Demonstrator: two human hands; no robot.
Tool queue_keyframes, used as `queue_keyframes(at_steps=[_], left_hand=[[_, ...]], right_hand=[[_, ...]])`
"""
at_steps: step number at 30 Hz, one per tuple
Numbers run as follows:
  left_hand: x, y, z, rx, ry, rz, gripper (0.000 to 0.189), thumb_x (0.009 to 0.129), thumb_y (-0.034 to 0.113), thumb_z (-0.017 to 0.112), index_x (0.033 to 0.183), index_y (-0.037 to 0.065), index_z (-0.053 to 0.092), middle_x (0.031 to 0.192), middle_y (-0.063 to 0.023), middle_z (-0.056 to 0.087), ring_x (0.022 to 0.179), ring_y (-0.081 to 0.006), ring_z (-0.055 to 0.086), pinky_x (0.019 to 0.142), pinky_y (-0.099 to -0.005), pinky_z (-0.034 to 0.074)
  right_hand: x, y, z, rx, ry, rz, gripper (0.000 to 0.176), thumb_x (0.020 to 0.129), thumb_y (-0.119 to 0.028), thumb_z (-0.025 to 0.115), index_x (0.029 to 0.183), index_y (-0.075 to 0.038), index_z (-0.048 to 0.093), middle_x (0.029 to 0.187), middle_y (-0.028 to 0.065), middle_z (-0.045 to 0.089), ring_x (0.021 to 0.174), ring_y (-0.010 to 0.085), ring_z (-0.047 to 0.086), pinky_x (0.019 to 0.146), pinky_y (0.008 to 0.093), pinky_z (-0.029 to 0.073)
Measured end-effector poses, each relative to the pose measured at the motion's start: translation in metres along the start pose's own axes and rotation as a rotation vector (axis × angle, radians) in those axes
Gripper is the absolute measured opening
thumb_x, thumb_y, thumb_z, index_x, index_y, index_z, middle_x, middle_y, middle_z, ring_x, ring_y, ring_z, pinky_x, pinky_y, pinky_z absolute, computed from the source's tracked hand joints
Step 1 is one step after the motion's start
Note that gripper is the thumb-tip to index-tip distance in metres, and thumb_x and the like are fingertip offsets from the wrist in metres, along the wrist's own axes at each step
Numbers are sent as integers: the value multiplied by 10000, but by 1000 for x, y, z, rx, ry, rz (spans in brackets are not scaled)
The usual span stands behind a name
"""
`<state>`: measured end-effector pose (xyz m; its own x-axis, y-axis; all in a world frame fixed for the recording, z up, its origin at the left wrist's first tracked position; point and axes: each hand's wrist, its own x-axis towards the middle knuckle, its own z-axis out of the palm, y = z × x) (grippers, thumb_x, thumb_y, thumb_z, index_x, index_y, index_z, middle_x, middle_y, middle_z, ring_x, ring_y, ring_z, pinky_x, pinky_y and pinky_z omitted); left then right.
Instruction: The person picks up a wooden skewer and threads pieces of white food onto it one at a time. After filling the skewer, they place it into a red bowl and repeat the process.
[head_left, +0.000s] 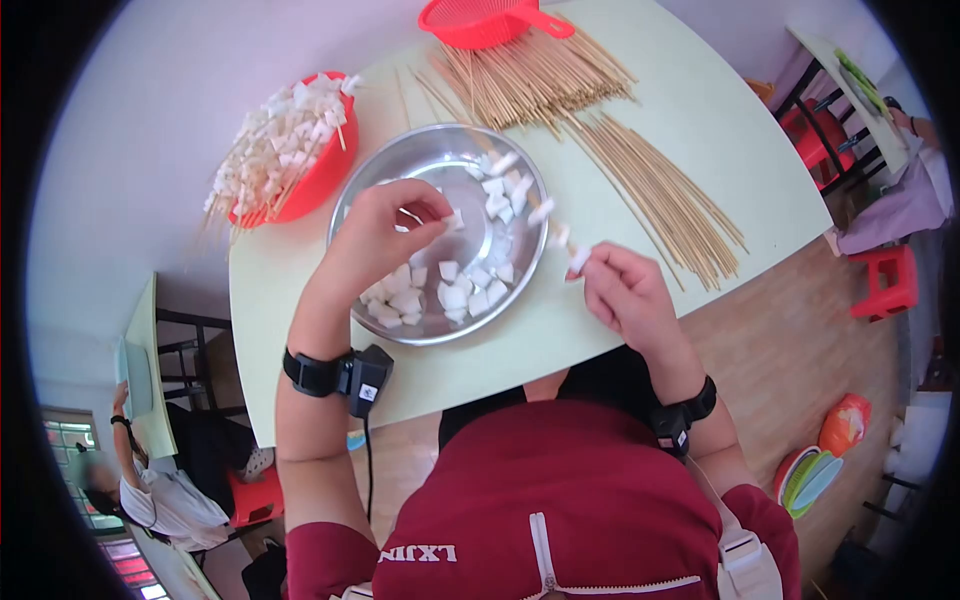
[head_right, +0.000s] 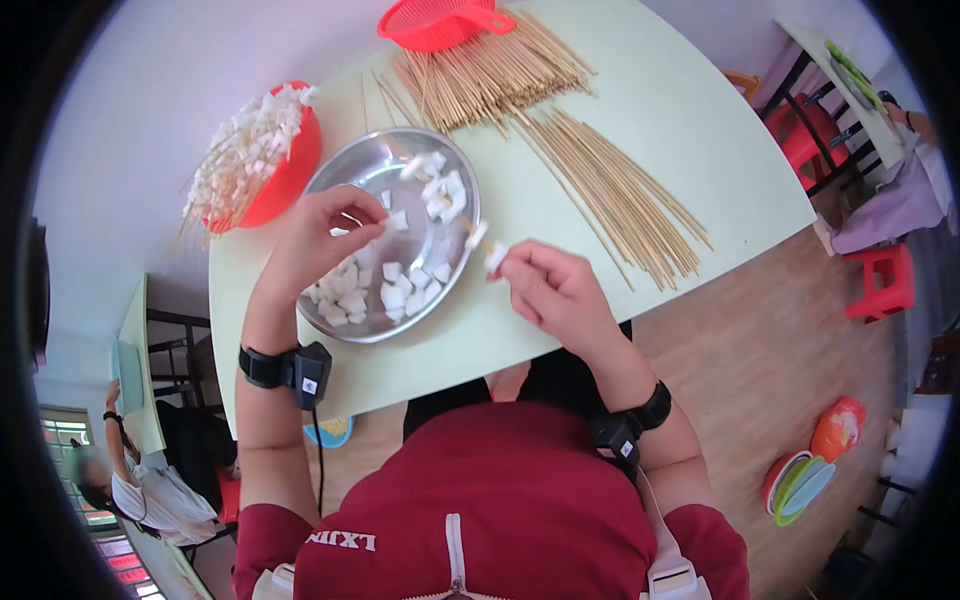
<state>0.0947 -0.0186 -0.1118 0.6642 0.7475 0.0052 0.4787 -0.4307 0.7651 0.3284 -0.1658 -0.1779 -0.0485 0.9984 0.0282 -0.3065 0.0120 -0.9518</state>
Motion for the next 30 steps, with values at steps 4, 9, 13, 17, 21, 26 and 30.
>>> queue_keyframes(at_steps=[4, 9, 13, 17, 21, 26, 30], left_hand=[[-1, -11, -6, -421, 435, 77, 143, 796, -36, 647, 928, -14, 601, 923, -71, 632, 826, -129, 612, 744, -247, 502], [-6, -10, -5, -632, 482, 115, 134, 808, -26, 640, 935, -6, 601, 958, -80, 632, 835, -139, 612, 755, -263, 503], [-7, -8, 0, -649, 507, 165, 145, 815, -24, 634, 952, -5, 593, 971, -90, 629, 859, -147, 607, 772, -276, 500], [-7, -8, 5, -659, 537, 220, 146, 817, -40, 624, 952, -2, 587, 979, -96, 623, 877, -150, 601, 773, -275, 501], [-8, -7, 7, -680, 544, 276, 139, 816, -65, 611, 933, 4, 581, 993, -99, 605, 900, -155, 590, 778, -280, 503], [-7, -8, 10, -679, 560, 327, 142, 810, -80, 610, 917, 5, 571, 1001, -101, 591, 917, -161, 583, 785, -288, 506], [-7, -8, 10, -641, 578, 348, 153, 804, -91, 610, 914, 7, 566, 1000, -103, 590, 927, -164, 582, 806, -295, 508]], right_hand=[[-2, -1, 4, -91, -113, 17, 157, 938, -113, 497, 948, 14, 590, 533, -65, 388, 478, 5, 331, 447, 183, 261], [-1, 3, 6, -158, -124, 13, 160, 941, -107, 489, 956, 17, 590, 531, -64, 386, 475, 10, 316, 449, 190, 253], [0, 3, 7, -170, -134, 22, 162, 943, -103, 483, 957, 19, 589, 531, -63, 387, 475, 10, 318, 449, 191, 255], [1, 2, 8, -172, -138, 37, 164, 944, -103, 481, 962, 23, 584, 535, -62, 390, 475, 8, 321, 449, 191, 258], [1, 4, 8, -159, -124, 34, 165, 945, -104, 479, 964, 24, 581, 539, -61, 392, 477, 7, 325, 450, 189, 258], [1, 2, 7, -156, -126, 40, 166, 947, -107, 478, 962, 23, 581, 542, -61, 394, 478, 8, 328, 449, 187, 259], [1, 3, 8, -155, -122, 35, 168, 948, -110, 479, 958, 23, 581, 544, -61, 394, 474, 9, 328, 445, 188, 256]])
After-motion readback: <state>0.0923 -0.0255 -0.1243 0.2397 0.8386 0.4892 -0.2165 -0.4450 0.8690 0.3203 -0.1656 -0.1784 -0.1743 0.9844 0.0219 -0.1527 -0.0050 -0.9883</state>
